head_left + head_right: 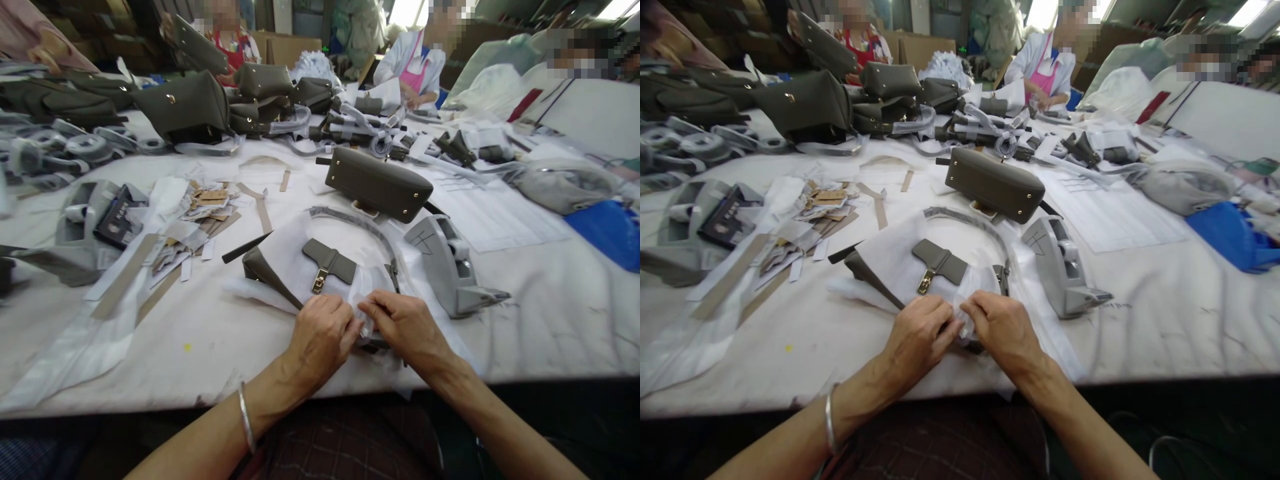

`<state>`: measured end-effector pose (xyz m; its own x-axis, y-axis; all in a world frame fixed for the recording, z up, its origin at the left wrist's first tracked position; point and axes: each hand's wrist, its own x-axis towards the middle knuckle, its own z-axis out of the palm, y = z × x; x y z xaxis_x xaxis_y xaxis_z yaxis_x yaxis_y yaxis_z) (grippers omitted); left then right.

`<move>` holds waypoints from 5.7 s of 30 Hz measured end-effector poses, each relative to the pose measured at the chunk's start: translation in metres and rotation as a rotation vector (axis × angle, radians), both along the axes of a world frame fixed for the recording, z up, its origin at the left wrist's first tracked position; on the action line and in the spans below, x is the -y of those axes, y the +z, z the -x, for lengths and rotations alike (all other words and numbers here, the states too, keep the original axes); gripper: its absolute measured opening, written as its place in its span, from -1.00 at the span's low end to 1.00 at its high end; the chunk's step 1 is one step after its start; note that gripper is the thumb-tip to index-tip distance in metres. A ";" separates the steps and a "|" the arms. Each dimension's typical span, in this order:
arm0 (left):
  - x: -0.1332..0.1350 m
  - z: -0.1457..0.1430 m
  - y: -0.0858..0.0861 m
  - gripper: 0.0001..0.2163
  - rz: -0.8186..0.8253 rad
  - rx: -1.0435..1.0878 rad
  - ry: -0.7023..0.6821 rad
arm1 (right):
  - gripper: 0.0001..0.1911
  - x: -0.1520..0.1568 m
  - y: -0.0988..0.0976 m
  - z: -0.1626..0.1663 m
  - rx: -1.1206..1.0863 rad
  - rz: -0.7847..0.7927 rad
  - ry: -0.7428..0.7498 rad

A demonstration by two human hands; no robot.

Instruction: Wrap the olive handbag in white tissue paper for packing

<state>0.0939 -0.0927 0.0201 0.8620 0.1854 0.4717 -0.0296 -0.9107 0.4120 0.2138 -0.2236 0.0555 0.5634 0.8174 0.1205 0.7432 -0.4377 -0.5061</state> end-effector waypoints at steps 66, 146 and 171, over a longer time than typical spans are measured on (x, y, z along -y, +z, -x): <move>0.013 0.013 -0.006 -0.71 -0.333 -0.026 -0.092 | -0.78 -0.018 0.001 -0.031 0.090 0.298 -0.249; 0.025 0.014 -0.002 -0.77 -0.342 -0.075 -0.006 | -0.82 -0.008 0.074 -0.037 -0.372 0.230 0.285; 0.023 0.014 -0.011 -0.74 -0.280 -0.017 -0.014 | -0.62 -0.080 0.041 -0.090 0.367 0.669 0.370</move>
<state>0.0799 -0.1160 0.0094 0.8721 0.0375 0.4880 -0.0386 -0.9887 0.1450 0.3037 -0.1439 0.0964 0.2649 0.9055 -0.3315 0.9641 -0.2550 0.0737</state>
